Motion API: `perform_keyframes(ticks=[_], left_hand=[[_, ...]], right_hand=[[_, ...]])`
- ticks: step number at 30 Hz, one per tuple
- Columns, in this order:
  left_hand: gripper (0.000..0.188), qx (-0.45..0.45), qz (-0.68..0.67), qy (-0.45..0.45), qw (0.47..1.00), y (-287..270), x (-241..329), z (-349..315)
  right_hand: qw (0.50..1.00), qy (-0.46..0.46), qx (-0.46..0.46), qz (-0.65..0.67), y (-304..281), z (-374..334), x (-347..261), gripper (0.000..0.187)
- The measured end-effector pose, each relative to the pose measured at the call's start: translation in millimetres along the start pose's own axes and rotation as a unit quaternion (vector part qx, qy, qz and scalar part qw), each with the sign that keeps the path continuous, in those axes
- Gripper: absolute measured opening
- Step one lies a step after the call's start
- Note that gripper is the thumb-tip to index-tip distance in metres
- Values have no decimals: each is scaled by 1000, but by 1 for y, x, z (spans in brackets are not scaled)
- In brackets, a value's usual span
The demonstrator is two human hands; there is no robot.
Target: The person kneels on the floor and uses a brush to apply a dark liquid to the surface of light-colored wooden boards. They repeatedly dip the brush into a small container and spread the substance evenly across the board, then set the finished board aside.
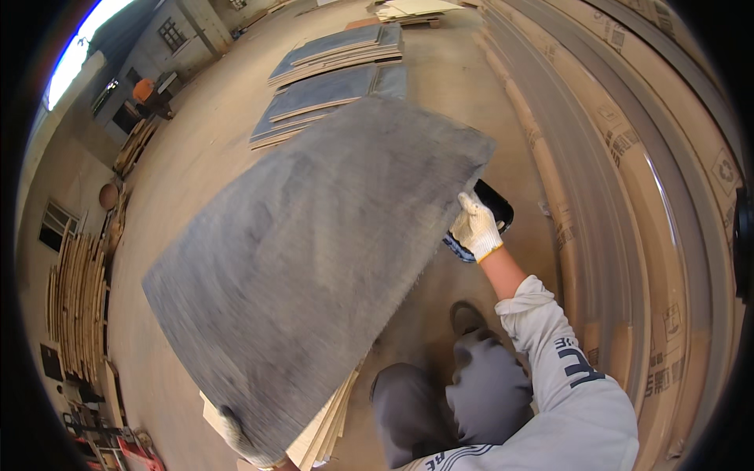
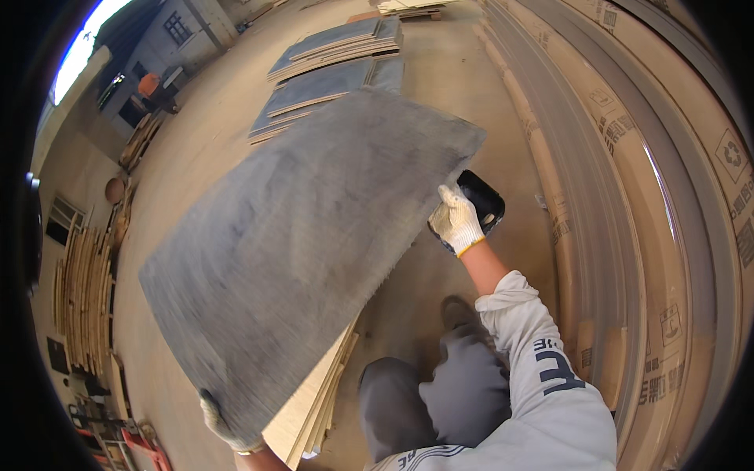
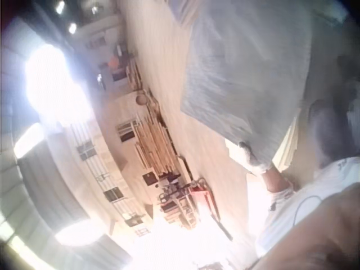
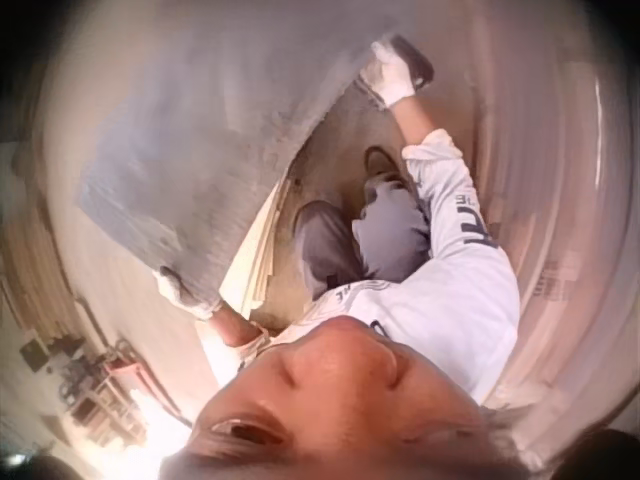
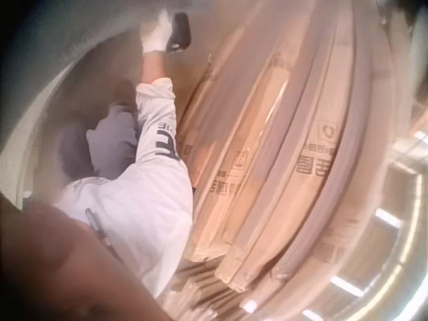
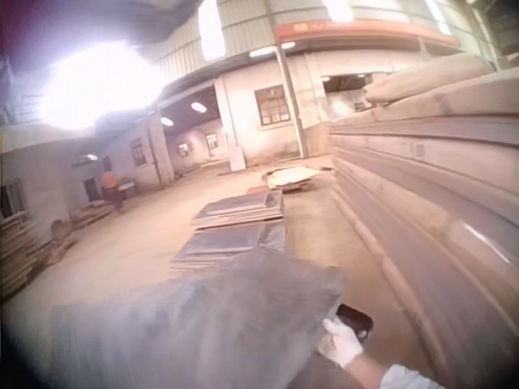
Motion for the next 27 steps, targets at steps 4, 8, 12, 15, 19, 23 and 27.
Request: perform_keyframes(ticks=[4, 8, 12, 15, 19, 23, 27], left_hand=[[50, -36, 102, 11, 994, 105, 18, 119], [35, -145, 292, 73, 943, 284, -20, 231], [36, -438, 470, 247, 725, 427, -11, 320], [38, -574, 478, 300, 593, 533, -31, 380], [44, -382, 415, 142, 814, 643, -49, 490], [38, -362, 383, 38, 849, 739, -95, 527], [33, -454, 367, -42, 811, 829, -139, 466]], right_hand=[[978, -38, 196, 65, 21, 54, -20, 40], [948, -93, 275, 132, -67, 99, -79, 40], [912, -100, 294, 267, -97, 128, -84, 36], [897, -142, 254, 334, -111, 143, -92, 30], [875, -183, 231, 384, -132, 162, -127, 37], [854, -199, 261, 404, -130, 178, -159, 45], [838, -192, 278, 428, -129, 188, -172, 44]])
Point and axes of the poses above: each hand's wrist, its own z-axis towards the middle knuckle, its own y-axis out of the palm, x = y × z, the point moved 6 cm from there along z, towards the middle knuckle, and after that the axes turned 7 degrees about -x, right-handed, at the moved point
